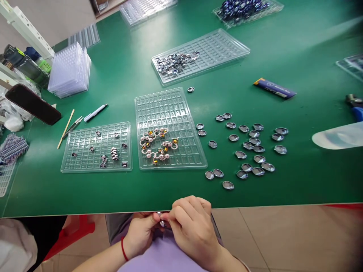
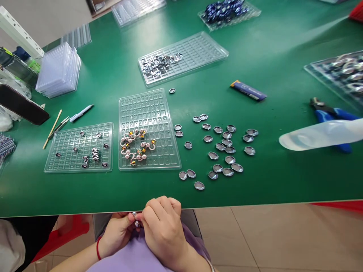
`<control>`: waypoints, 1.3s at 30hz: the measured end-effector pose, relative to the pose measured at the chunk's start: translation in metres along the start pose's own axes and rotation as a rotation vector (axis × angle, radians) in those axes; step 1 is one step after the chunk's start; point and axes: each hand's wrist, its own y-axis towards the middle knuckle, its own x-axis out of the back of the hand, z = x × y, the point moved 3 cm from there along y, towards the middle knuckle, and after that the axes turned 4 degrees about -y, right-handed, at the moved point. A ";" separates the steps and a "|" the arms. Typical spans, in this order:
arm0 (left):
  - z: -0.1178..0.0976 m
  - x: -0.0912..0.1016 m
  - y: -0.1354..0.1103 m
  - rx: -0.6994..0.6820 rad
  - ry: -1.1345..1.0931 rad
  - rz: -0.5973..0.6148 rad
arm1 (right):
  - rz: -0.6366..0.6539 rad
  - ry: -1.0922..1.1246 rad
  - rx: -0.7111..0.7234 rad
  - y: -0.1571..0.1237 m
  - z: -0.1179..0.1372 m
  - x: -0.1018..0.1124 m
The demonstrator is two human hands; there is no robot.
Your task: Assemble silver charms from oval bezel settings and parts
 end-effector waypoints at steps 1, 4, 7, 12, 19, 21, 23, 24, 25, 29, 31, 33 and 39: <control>0.000 0.000 0.000 -0.001 0.008 0.000 | -0.004 0.001 0.003 0.000 0.000 0.000; -0.001 0.001 -0.001 0.004 0.042 0.009 | -0.014 0.001 0.010 0.000 0.000 0.000; -0.004 0.004 -0.002 0.008 0.085 0.024 | -0.015 0.002 0.016 -0.001 -0.001 0.000; -0.006 0.007 -0.004 -0.011 0.127 0.032 | -0.030 0.001 0.028 -0.002 -0.001 0.001; -0.001 0.007 -0.003 -0.048 0.118 0.003 | -0.052 -0.018 0.046 -0.004 -0.001 -0.001; 0.000 0.008 -0.002 -0.057 0.112 -0.007 | -0.054 -0.018 0.048 -0.004 -0.001 -0.002; 0.000 0.008 -0.002 -0.061 0.109 -0.012 | -0.056 -0.015 0.050 -0.004 0.000 -0.001; 0.000 0.008 -0.002 -0.060 0.108 -0.014 | -0.057 -0.013 0.052 -0.004 0.000 -0.001; -0.001 0.007 -0.002 -0.058 0.109 -0.015 | -0.058 -0.010 0.053 -0.003 0.000 -0.001; -0.004 0.006 -0.004 -0.038 0.115 -0.008 | -0.064 0.013 0.053 -0.003 -0.001 0.000; -0.005 0.006 -0.004 -0.024 0.117 -0.002 | -0.067 0.028 0.043 -0.002 -0.001 0.001; -0.005 0.006 -0.005 -0.011 0.118 0.003 | -0.066 0.041 0.032 -0.002 -0.001 0.001; -0.006 0.005 -0.006 0.006 0.090 0.016 | -0.062 0.051 0.035 -0.002 -0.001 0.001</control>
